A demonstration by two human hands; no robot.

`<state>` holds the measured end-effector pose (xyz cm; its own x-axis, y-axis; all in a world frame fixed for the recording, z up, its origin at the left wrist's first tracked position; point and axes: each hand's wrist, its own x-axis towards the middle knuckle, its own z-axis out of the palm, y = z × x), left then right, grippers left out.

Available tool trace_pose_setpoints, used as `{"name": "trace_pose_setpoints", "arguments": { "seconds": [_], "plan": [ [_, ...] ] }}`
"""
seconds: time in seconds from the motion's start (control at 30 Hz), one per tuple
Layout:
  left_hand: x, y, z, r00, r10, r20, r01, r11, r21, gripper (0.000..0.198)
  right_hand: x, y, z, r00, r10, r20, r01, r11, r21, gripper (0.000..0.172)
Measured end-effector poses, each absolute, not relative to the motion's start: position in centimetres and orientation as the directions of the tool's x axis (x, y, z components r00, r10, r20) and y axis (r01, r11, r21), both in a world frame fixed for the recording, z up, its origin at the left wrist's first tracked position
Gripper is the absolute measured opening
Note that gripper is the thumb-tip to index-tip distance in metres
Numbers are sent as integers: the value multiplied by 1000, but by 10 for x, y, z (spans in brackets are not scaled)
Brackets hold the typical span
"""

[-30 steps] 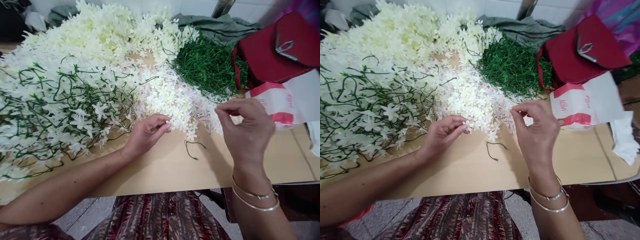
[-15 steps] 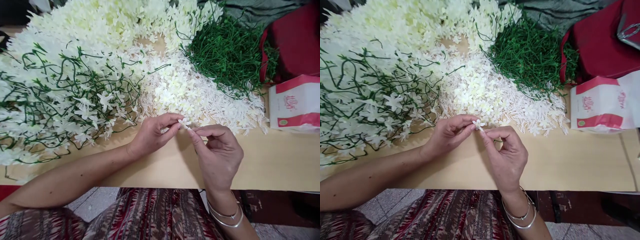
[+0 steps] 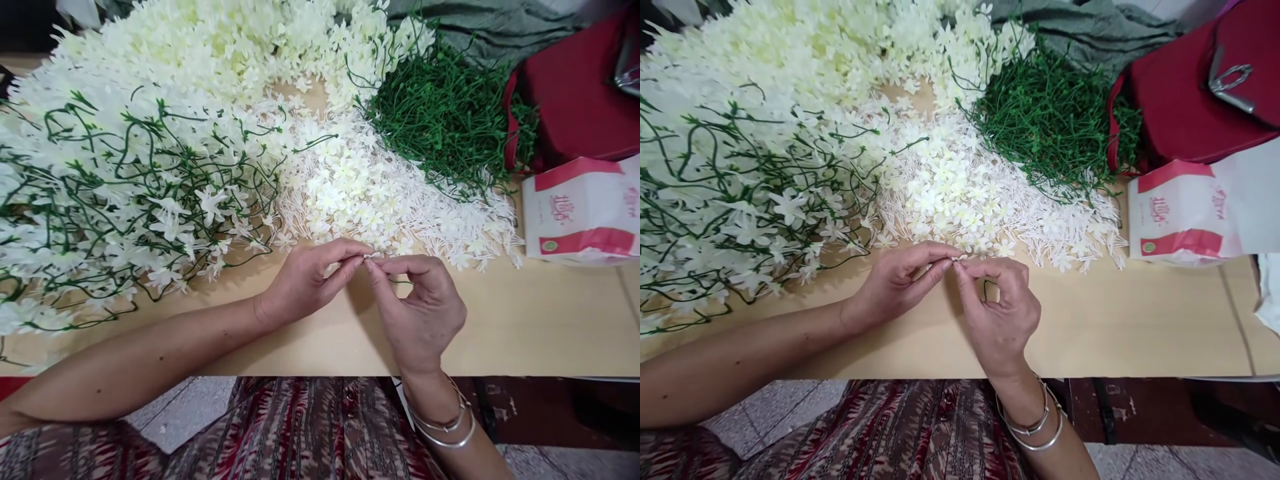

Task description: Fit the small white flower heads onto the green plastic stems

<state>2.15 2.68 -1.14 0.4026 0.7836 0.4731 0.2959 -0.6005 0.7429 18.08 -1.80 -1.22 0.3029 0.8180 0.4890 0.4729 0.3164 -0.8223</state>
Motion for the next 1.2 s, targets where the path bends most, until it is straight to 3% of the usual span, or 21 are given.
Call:
{"name": "trace_pose_setpoints", "arguments": {
  "seconds": [0.33, 0.5, 0.63, 0.87, 1.2],
  "plan": [
    [20, 29, -13, 424, 750, 507, 371, -655, 658, 15, 178, -11, -6, 360, 872, 332, 306, 226, -925, 21],
    [20, 29, -11, 434, 703, 564, 283, -701, 655, 18, 181, -8, -6, 337, 900, 275, 232, 203, -951, 26],
    [21, 28, -10, 400, 691, 602, 279, -717, 638, 14, 188, -8, -8, 250, 893, 374, 335, 283, -899, 9],
    [23, 29, -13, 416, 619, 666, 242, -781, 575, 15, 191, -14, -12, 221, 793, 567, 444, 436, -782, 8],
    [24, 31, -16, 430, 623, 653, 327, -782, 530, 21, 213, -18, 2, 335, 782, 526, 344, 418, -841, 14]
  ]
}}
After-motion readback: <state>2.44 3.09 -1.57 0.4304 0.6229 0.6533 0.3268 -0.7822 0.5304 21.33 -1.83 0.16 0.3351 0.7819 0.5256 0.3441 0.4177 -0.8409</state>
